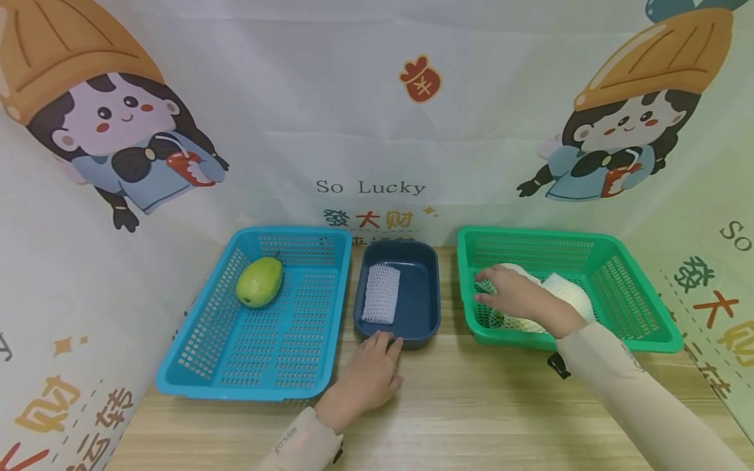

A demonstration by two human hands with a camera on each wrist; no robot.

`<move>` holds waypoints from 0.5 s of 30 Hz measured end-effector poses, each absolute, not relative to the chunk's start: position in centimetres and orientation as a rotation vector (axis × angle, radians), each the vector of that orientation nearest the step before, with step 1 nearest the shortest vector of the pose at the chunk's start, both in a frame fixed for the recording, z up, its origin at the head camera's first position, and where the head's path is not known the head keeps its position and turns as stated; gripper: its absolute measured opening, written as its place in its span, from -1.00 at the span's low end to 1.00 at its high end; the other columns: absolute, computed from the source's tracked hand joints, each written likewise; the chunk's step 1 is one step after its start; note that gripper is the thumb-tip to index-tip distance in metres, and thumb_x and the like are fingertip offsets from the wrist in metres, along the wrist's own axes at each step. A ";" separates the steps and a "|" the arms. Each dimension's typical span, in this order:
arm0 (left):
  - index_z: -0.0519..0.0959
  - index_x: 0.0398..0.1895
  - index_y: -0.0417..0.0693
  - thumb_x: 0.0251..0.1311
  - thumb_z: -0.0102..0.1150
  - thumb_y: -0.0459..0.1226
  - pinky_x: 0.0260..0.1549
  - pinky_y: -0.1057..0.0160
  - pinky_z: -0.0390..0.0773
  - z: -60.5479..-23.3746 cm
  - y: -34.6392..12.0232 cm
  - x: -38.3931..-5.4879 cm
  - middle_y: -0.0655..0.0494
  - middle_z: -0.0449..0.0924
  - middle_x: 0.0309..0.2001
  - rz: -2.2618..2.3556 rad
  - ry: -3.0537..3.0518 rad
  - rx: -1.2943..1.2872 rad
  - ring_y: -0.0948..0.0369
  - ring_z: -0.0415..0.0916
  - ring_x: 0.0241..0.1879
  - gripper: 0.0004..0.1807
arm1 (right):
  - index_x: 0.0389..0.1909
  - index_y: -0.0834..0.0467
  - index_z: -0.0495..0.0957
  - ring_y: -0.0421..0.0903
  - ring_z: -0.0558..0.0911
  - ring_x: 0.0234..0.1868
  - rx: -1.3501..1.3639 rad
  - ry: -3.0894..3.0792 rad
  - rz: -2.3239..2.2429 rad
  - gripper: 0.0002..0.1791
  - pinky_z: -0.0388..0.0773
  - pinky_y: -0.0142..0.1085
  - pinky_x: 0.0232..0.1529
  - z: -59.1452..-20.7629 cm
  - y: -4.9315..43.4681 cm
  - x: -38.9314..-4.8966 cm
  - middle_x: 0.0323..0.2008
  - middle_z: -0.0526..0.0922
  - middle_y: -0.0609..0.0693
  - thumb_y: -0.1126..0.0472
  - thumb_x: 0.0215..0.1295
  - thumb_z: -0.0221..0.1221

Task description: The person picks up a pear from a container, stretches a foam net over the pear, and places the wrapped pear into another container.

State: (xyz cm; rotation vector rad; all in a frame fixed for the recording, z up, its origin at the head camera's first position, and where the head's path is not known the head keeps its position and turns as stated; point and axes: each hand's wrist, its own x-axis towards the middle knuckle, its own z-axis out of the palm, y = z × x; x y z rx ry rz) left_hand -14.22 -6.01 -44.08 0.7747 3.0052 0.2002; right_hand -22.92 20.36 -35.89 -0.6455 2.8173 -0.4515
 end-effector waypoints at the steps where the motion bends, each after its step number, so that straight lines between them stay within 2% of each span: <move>1: 0.36 0.23 -0.23 0.16 0.17 -0.10 0.20 -0.01 0.36 -44.1 -6.0 -14.2 -0.17 0.35 0.19 0.207 2.996 0.766 -0.06 0.28 0.24 -0.38 | 0.12 0.39 0.40 0.30 0.40 0.17 -0.642 2.826 -0.462 -0.54 0.40 0.10 0.12 -36.0 20.4 -22.5 0.13 0.42 0.37 0.17 0.31 0.08; 7: 0.32 0.26 -0.18 0.19 0.14 -0.09 0.23 -0.03 0.31 -44.0 -6.0 -14.3 -0.18 0.31 0.25 0.255 2.946 0.734 -0.10 0.23 0.28 -0.39 | 0.00 0.42 0.48 0.20 0.55 0.01 -0.641 2.819 -0.507 -0.60 0.53 0.00 -0.03 -36.6 21.0 -19.9 -0.06 0.58 0.29 0.24 0.22 0.17; 15: 0.33 0.26 -0.15 0.23 0.09 -0.08 0.23 -0.05 0.31 -43.2 -6.5 -14.4 -0.19 0.31 0.26 0.320 2.922 0.755 -0.14 0.21 0.28 -0.42 | -0.20 0.23 0.58 -0.03 0.58 -0.25 -0.709 2.874 -0.397 -0.76 0.56 -0.19 -0.27 -37.3 21.5 -17.9 -0.32 0.62 0.05 0.29 0.07 0.29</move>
